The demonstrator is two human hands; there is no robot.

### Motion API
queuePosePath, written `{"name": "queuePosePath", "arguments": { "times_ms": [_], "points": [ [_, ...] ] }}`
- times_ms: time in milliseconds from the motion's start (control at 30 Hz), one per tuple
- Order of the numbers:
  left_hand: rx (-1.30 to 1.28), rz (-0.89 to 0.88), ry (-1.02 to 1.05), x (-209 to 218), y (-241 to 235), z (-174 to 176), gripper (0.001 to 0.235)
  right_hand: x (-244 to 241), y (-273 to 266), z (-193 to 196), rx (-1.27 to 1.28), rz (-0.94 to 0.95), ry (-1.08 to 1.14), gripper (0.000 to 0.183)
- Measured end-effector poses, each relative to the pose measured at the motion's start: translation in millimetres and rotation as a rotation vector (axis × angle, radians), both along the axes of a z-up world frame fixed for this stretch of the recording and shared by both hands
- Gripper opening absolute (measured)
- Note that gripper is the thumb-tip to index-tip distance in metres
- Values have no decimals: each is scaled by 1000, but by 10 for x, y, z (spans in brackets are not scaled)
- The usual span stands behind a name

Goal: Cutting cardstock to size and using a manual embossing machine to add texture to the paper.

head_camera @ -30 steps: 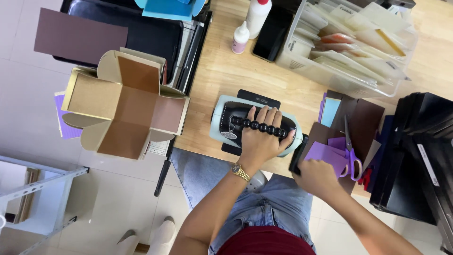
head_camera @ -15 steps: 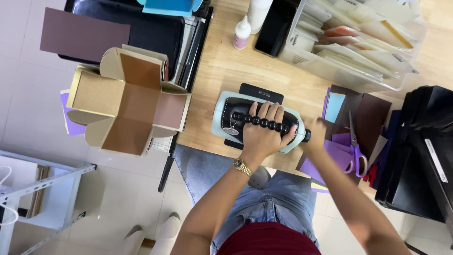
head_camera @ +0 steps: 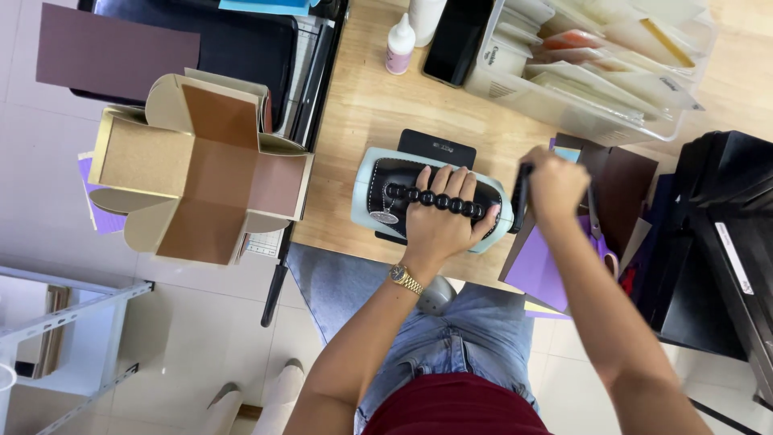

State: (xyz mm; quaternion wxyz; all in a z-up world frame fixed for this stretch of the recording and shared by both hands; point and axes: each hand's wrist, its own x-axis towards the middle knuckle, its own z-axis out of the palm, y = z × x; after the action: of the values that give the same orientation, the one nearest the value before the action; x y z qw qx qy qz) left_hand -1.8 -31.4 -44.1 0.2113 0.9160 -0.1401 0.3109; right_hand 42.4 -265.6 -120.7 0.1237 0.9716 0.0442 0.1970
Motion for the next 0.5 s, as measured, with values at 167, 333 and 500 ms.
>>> {"name": "queuePosePath", "arguments": {
  "times_ms": [167, 333, 500],
  "points": [
    [13, -2, 4, 15, 1, -19, 53, -870, 291, -448, 161, -175, 630, 23],
    [6, -15, 25, 19, 33, 67, 54, -1306, 283, 1028, 144, -198, 929, 33],
    [-15, -54, 57, -2, 40, 58, 56, -522, -23, 1016, 129, -122, 428, 19]
  ]
}}
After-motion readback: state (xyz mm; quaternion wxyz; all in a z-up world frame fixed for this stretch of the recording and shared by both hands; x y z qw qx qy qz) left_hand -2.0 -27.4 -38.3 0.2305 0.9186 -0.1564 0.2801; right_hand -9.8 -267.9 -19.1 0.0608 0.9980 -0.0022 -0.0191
